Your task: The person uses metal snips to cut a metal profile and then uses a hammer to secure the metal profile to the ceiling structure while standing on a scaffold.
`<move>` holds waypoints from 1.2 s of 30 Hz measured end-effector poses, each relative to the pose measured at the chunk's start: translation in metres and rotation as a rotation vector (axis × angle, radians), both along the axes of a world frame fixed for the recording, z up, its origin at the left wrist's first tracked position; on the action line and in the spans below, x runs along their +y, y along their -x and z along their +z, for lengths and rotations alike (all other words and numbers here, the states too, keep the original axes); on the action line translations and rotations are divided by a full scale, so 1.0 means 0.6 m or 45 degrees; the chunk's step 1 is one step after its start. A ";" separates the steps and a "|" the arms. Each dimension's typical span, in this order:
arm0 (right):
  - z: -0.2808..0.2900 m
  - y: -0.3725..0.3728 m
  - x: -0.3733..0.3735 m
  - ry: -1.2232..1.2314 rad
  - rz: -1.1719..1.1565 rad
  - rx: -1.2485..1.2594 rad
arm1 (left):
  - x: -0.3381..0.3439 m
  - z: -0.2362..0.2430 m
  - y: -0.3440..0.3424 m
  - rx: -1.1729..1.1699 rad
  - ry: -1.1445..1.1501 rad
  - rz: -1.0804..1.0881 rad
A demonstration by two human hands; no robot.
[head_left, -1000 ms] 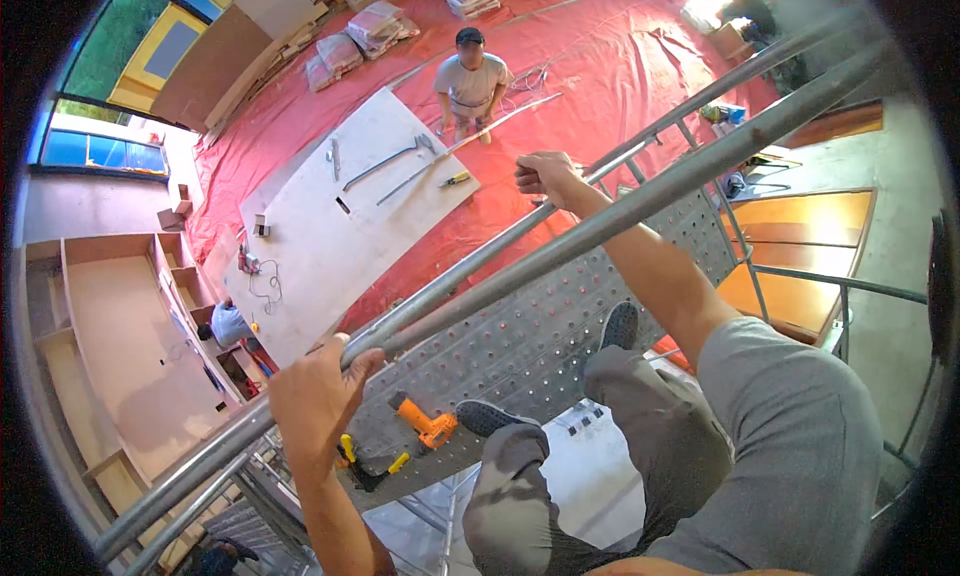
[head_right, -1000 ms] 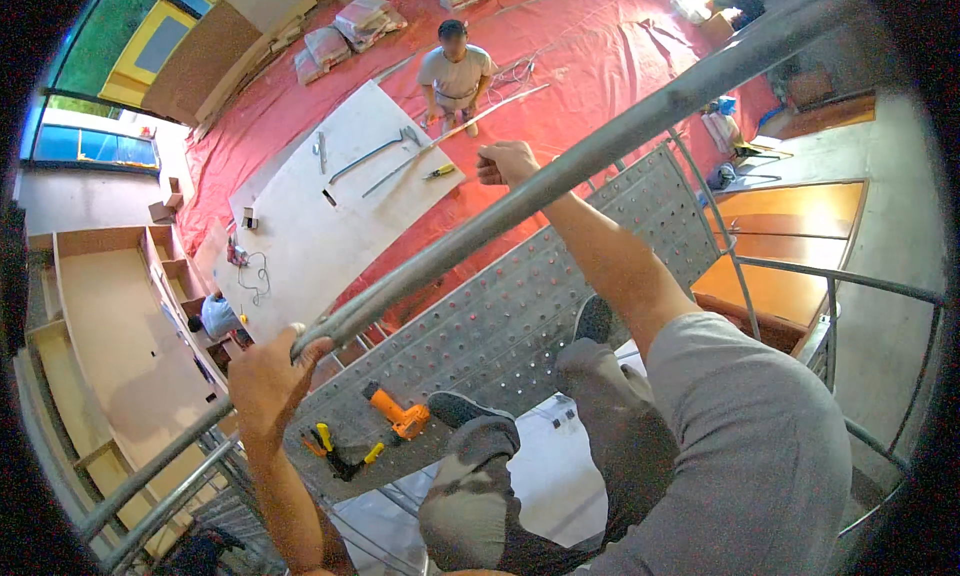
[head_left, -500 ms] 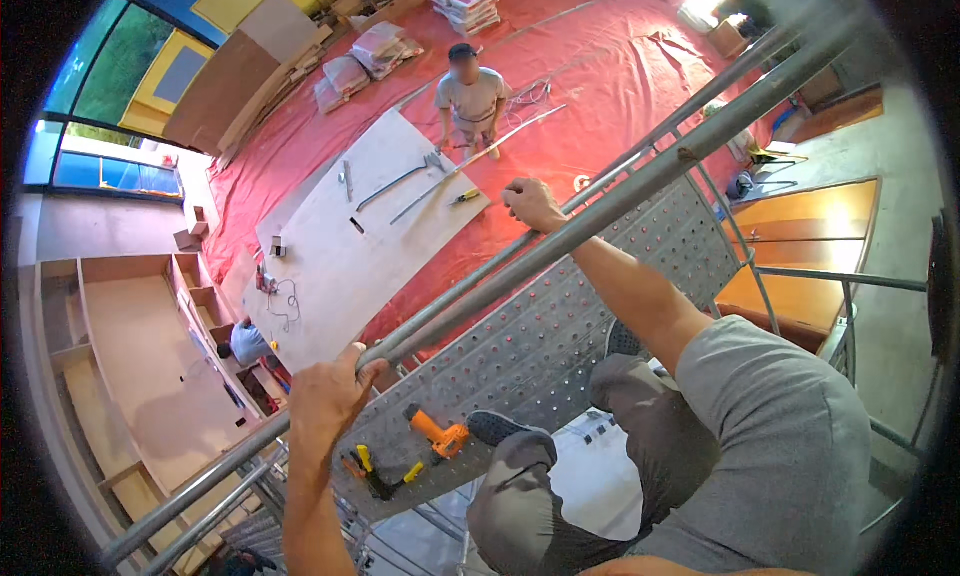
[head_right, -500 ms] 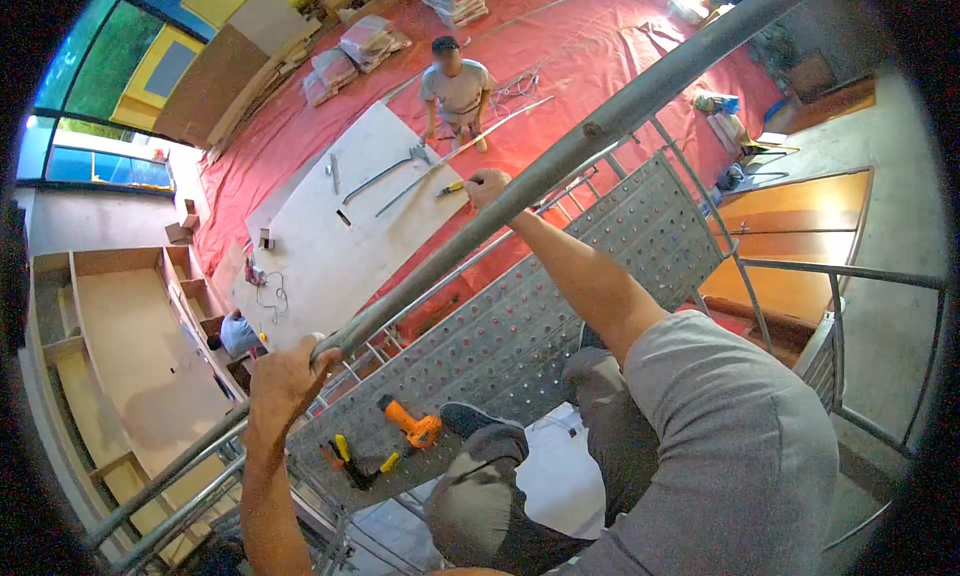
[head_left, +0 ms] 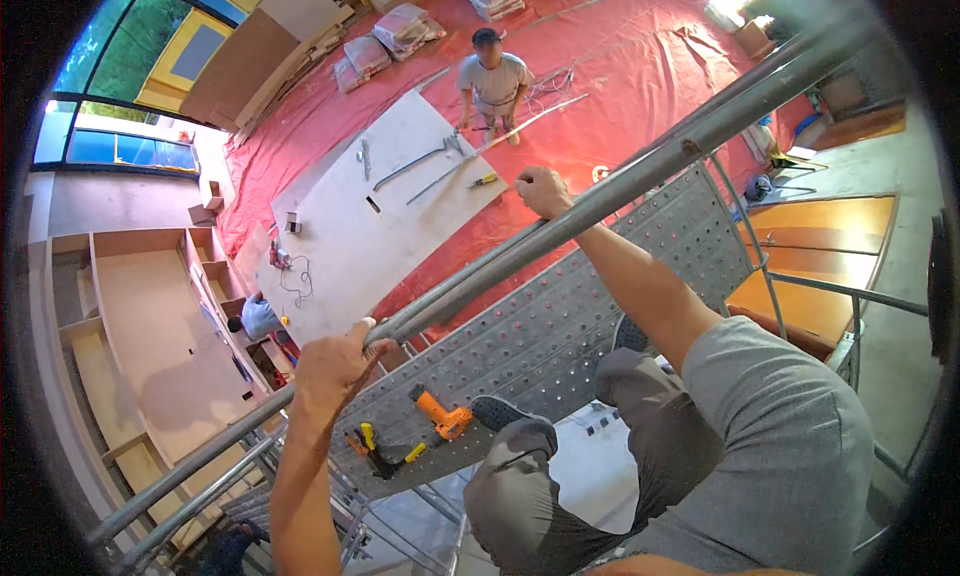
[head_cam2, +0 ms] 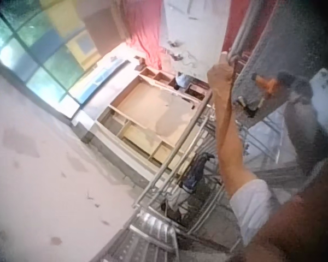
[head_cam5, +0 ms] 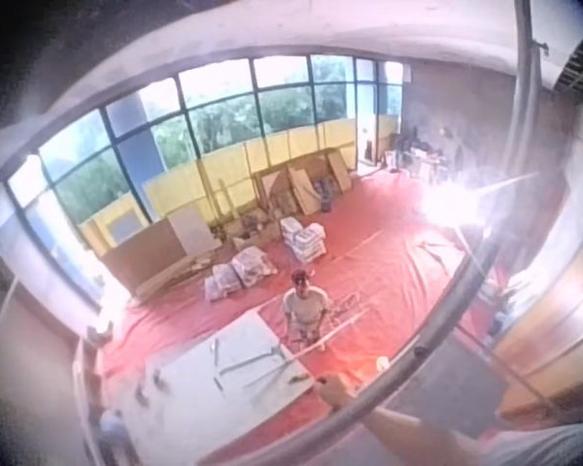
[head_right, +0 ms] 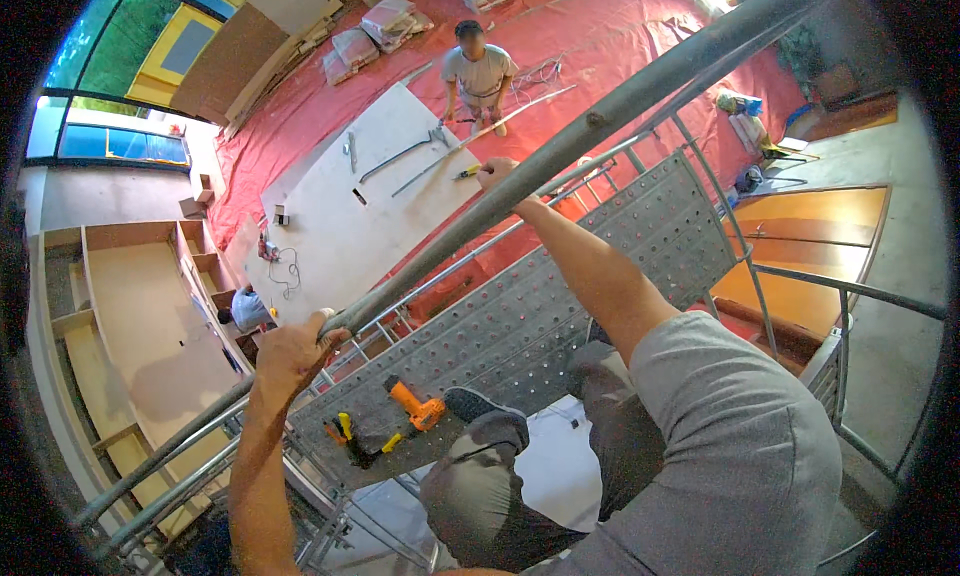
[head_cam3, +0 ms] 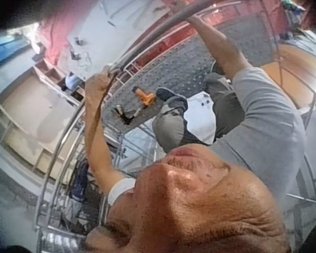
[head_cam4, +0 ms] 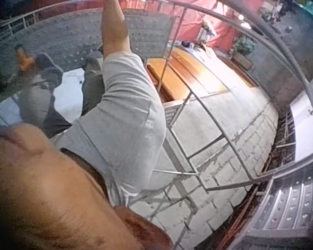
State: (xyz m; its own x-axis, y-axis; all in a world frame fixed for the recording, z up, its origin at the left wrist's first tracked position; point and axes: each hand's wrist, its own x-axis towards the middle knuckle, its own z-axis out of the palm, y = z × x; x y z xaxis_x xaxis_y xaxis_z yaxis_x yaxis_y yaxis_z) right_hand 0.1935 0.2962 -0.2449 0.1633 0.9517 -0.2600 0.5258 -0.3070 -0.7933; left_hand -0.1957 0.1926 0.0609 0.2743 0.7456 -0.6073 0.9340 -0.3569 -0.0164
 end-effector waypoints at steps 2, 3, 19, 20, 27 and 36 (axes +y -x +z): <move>-0.004 -0.003 -0.001 -0.029 0.040 -0.036 | 0.000 -0.002 0.001 -0.026 -0.023 -0.014; -0.004 -0.003 -0.001 -0.029 0.038 -0.038 | 0.000 -0.004 0.001 -0.016 -0.036 -0.022; 0.034 0.012 -0.008 -0.041 -0.096 -0.053 | -0.005 0.001 0.001 -0.081 -0.085 0.000; 0.032 0.006 -0.010 -0.066 -0.077 -0.063 | -0.003 -0.005 0.001 -0.092 -0.087 0.000; 0.044 0.009 -0.006 0.004 0.014 -0.152 | -0.002 -0.008 0.005 -0.100 -0.123 -0.011; 0.043 0.008 -0.010 -0.010 0.003 -0.091 | -0.001 -0.008 -0.001 -0.054 -0.101 0.018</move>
State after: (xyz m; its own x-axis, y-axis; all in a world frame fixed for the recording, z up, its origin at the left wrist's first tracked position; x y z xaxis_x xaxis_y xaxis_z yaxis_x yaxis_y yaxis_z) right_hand 0.1889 0.2905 -0.2188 0.1787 0.9540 -0.2406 0.5820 -0.2997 -0.7560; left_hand -0.1949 0.1922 0.0561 0.2880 0.7947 -0.5344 0.9392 -0.3432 -0.0043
